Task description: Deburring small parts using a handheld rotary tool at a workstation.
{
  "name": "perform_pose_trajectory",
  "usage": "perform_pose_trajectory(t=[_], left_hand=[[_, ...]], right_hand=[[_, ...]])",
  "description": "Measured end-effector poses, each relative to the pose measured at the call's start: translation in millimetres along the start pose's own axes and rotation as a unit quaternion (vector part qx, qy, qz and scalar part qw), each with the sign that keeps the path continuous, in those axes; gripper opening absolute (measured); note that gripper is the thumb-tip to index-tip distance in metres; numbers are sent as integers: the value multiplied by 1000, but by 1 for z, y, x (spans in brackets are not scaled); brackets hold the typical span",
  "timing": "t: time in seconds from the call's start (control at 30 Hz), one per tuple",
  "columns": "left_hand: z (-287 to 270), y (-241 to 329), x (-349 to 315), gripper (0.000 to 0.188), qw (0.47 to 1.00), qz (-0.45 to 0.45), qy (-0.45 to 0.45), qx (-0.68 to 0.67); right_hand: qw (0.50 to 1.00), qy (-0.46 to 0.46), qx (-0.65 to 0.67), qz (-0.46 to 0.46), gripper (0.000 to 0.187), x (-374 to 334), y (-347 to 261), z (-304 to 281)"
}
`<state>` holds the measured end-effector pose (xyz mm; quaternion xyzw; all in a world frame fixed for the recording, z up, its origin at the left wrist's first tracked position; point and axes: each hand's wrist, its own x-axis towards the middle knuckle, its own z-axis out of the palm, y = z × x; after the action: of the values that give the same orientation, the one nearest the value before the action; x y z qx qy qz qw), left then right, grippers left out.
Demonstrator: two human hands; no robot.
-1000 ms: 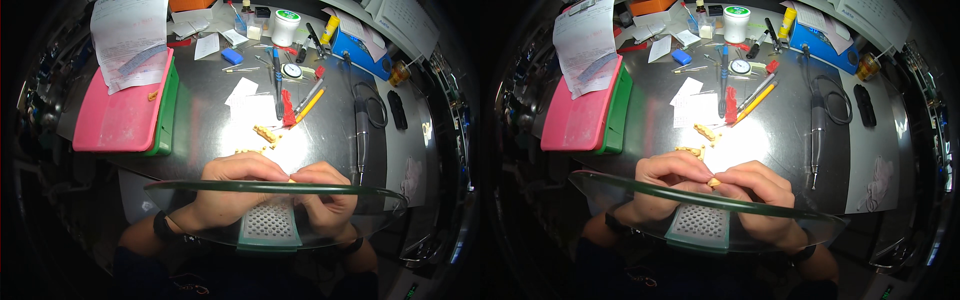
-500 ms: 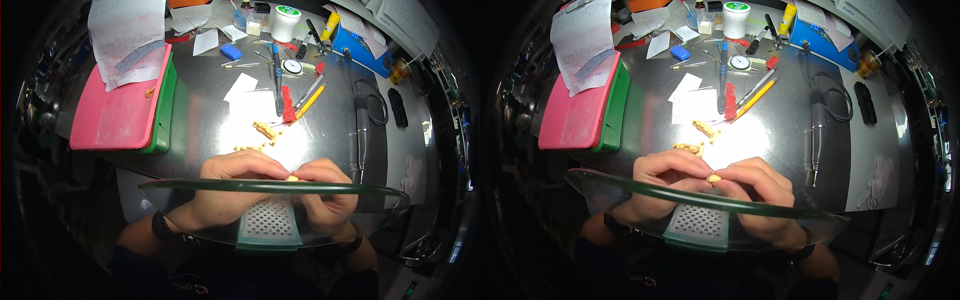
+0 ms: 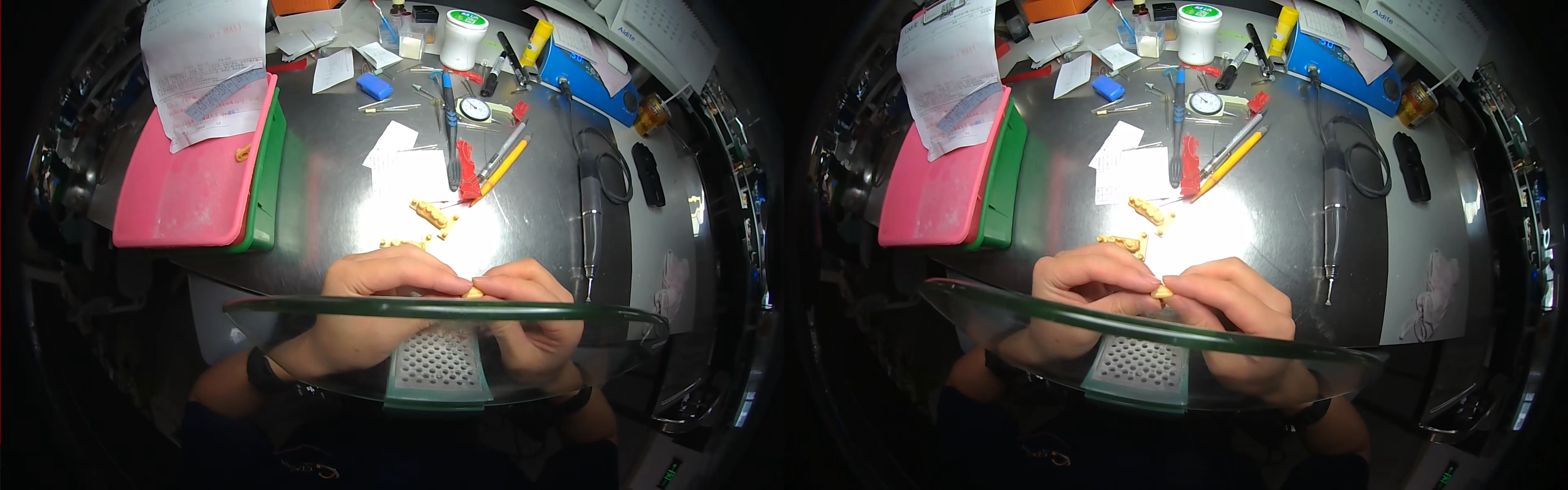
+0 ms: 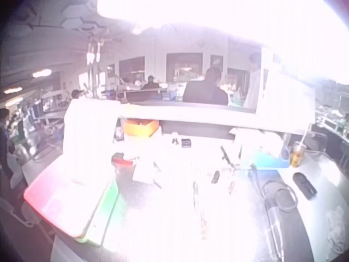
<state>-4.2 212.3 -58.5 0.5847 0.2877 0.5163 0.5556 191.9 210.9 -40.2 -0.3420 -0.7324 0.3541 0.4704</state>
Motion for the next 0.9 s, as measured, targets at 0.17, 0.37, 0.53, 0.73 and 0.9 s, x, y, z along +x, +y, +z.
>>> perform_pose_trajectory(t=[0.17,0.37,0.53,0.73,0.9], left_hand=[[1,4,-1,19,999,12,0,50],[3,3,0,18,1000,-2,12,15],[3,4,1,15,999,-15,25,19],[-1,3,1,18,998,13,-18,52],[-1,4,0,16,1000,-9,-16,22]], right_hand=[[1000,9,-17,-16,19,0,0,0],[999,4,-17,-47,20,2,1,-1],[999,8,-8,-38,23,-1,3,-1],[999,11,-17,-45,26,-2,3,0],[998,3,-15,-59,25,-1,2,1]])
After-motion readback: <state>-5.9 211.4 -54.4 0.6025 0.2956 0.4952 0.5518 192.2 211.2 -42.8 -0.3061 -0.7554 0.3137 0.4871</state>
